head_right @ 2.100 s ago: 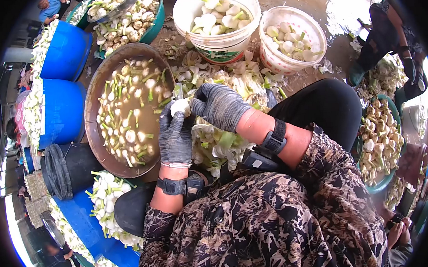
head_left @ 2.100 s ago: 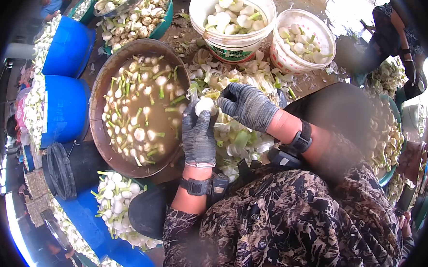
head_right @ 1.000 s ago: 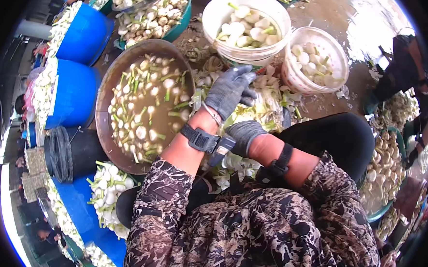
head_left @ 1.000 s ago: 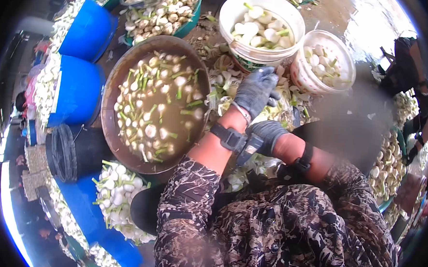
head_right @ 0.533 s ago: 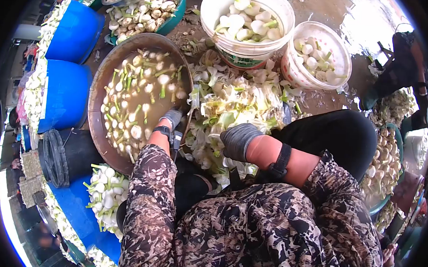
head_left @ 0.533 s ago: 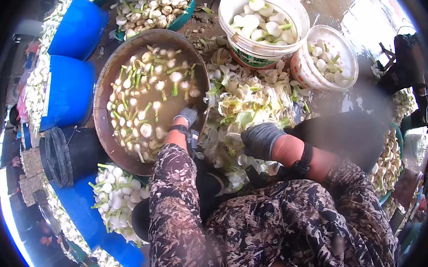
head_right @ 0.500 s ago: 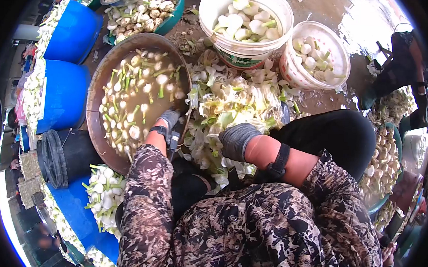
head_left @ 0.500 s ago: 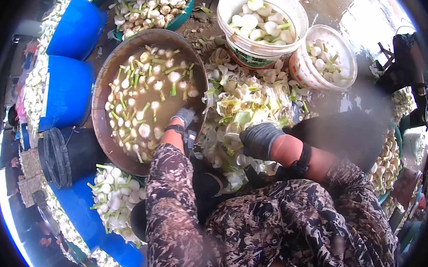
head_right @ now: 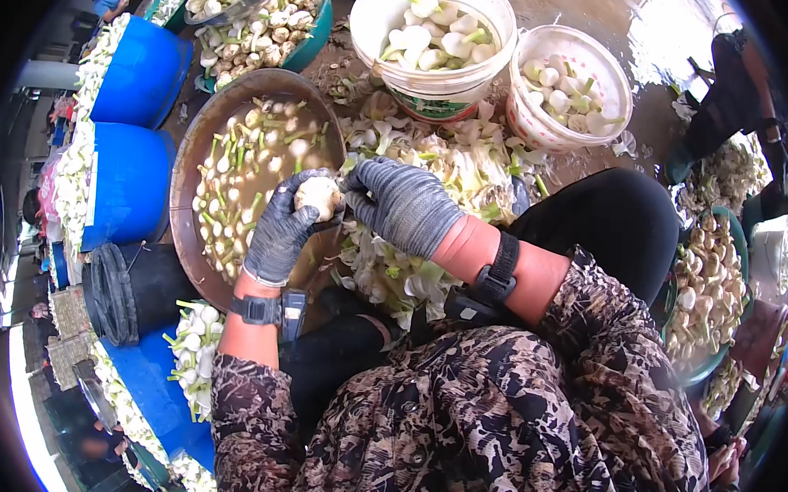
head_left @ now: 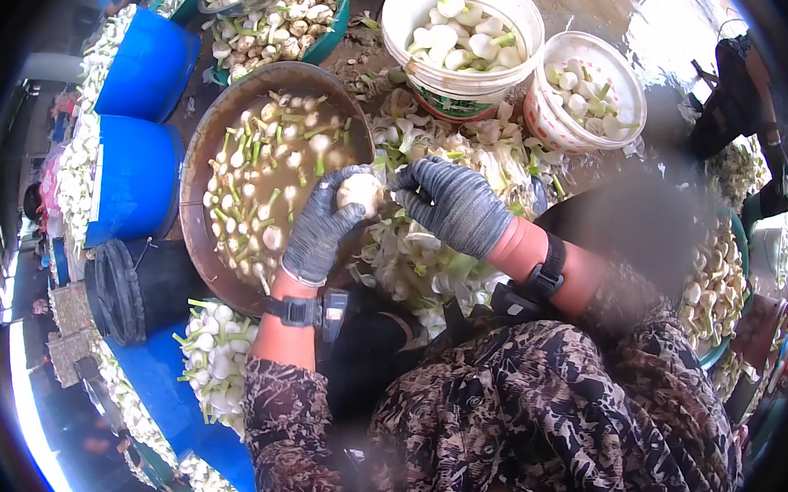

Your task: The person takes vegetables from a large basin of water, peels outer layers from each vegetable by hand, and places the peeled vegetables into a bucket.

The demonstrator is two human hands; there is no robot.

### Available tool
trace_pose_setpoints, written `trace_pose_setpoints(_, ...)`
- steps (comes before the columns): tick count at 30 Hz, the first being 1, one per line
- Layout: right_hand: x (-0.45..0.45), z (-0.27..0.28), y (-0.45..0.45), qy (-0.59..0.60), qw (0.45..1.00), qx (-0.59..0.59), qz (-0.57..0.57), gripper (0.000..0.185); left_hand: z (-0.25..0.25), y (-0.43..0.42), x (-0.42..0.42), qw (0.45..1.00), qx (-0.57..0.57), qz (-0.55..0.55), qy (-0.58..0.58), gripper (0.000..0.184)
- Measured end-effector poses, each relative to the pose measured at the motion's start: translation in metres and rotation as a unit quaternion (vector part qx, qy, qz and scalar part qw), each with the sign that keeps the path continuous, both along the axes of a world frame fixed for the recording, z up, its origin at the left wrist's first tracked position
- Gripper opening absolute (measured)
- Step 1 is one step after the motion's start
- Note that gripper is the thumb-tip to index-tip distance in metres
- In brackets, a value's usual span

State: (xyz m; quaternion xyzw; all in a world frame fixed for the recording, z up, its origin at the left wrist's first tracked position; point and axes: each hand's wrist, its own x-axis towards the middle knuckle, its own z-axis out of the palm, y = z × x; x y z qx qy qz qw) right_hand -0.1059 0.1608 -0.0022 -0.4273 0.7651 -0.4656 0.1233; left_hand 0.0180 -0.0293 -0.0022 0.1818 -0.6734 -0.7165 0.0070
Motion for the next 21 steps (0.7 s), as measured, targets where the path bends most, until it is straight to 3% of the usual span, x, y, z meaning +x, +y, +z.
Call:
trace_pose_setpoints(1,0.001,0.003,0.002,-0.017,0.999,-0.029,-0.012,0.017,0.005,0.008,0.002,0.997,-0.070,0.009,0.015,0.048)
trace_pose_setpoints(5,0.005,0.006,0.009,0.036,0.999,-0.013,-0.026,0.016,0.014,0.038,0.012,0.986,-0.163,0.013,0.031,0.051)
trace_pose_setpoints(10,0.009,0.010,0.018,0.099,0.995,0.018,-0.007,0.013,0.010,0.058,0.019,0.973,-0.227,0.000,0.035,0.047)
trace_pose_setpoints(13,0.009,0.012,0.019,0.133,0.989,0.069,0.007,0.013,0.010,0.067,0.021,0.976,-0.215,-0.006,0.046,0.047)
trace_pose_setpoints(21,0.006,0.014,0.017,0.068,0.997,-0.025,-0.001,0.015,0.009,0.060,0.019,0.966,-0.246,0.056,0.056,0.051)
